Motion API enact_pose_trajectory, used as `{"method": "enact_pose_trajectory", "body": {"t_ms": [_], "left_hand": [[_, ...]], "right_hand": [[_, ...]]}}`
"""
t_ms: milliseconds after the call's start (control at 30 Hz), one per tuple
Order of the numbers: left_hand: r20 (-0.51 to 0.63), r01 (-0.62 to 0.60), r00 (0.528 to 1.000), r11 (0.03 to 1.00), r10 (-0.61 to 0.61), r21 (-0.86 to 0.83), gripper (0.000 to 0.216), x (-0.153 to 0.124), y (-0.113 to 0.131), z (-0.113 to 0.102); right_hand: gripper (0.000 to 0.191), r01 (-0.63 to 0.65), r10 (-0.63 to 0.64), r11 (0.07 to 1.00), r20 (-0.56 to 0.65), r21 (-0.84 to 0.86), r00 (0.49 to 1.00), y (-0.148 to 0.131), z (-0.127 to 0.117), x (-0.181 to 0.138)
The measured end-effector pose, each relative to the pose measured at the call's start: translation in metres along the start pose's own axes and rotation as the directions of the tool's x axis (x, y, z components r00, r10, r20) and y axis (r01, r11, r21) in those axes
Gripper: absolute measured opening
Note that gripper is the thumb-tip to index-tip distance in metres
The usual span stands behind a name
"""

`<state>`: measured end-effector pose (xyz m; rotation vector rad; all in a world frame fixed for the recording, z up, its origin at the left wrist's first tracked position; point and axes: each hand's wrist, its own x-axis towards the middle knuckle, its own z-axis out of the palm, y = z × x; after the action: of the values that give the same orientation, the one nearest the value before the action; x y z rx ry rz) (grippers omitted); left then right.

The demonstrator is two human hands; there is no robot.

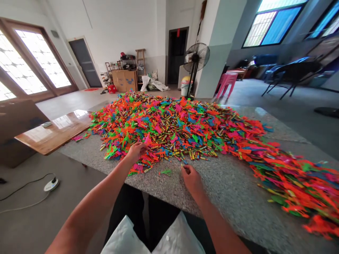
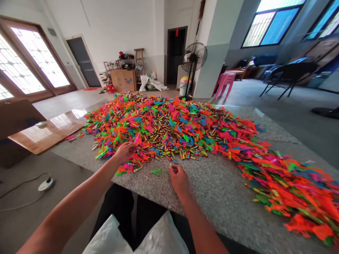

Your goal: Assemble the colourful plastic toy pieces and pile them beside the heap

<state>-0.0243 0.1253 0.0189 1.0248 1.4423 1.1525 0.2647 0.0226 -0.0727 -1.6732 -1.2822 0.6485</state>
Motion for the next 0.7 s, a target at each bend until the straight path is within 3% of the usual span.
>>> {"method": "enact_pose_trajectory", "body": {"t_ms": [100,200,300,400,533,700], "left_hand": [[0.11,0.078,0.992,0.977,-0.057,-0.197,0.024,-0.034,-0.014,0.0],[0.293,0.199,0.951,0.92,-0.098,-0.337,0.034,-0.066,-0.026,0.012],[0.393,0.223,0.916,0.919,-0.083,-0.325,0.036,-0.092,-0.028,0.024],[0.452,0.196,0.891,0.933,-0.042,-0.301,0.037,-0.106,-0.022,0.028],[0.428,0.197,0.902,0.931,-0.05,-0.307,0.036,-0.11,-0.018,0.025],[0.248,0.116,0.968,0.926,-0.026,-0.358,0.045,-0.108,-0.026,0.027]], "right_hand": [[0.029,-0.128,0.09,0.924,0.119,0.36,0.989,-0.03,0.008,-0.008],[0.026,-0.182,0.023,0.782,0.264,0.596,0.964,-0.063,0.02,-0.017],[0.026,-0.174,-0.034,0.706,0.278,0.686,0.96,-0.085,0.028,-0.024],[0.026,-0.175,-0.057,0.707,0.302,0.685,0.952,-0.096,0.03,-0.029],[0.026,-0.187,-0.082,0.716,0.348,0.672,0.934,-0.101,0.029,-0.035],[0.03,-0.182,-0.049,0.67,0.288,0.72,0.957,-0.1,0.028,-0.041]]}}
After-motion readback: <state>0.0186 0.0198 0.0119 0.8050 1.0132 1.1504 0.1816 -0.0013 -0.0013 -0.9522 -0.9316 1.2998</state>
